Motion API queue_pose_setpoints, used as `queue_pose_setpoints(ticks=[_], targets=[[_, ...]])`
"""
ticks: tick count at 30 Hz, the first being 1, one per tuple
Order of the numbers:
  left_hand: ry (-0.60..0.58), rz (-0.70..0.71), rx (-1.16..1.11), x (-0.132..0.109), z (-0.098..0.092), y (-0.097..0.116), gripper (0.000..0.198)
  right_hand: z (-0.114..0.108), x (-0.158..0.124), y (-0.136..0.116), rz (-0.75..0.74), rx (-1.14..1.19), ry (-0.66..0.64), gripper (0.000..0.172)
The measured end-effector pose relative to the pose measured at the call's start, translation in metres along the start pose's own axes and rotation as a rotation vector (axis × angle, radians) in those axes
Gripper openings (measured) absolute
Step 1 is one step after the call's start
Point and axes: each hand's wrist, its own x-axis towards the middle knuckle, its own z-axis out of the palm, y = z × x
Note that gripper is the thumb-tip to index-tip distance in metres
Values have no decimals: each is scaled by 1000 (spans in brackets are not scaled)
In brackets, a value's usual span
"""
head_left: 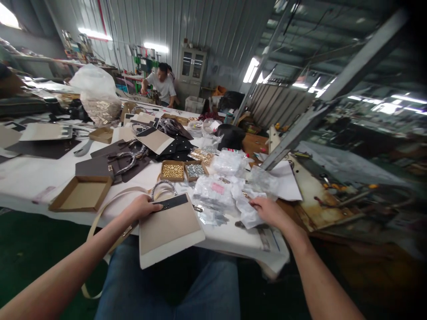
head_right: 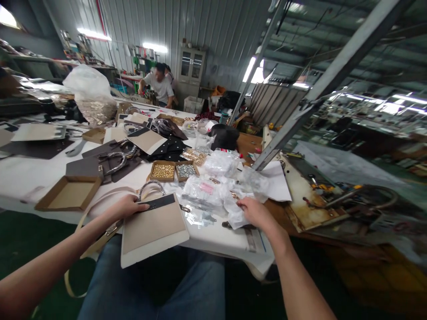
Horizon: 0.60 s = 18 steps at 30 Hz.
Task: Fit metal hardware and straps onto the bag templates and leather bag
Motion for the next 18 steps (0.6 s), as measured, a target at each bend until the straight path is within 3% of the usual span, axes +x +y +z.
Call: queue_pose_setpoints(ticks=[3, 9, 15, 18], targets=[[-2, 4, 20, -5, -1, 6, 50, 4, -7, 2, -8, -20, -1, 30], [-16, 3, 13, -11, -3, 12, 49, 2, 1, 6, 169, -88, 137, 33], [0, 15, -7, -6, 1, 5, 49, -15, 1, 18, 174, -155, 285, 49], [11, 30, -11, 0, 5, -1, 52, -27, -10, 32, 372, -105, 373, 72]])
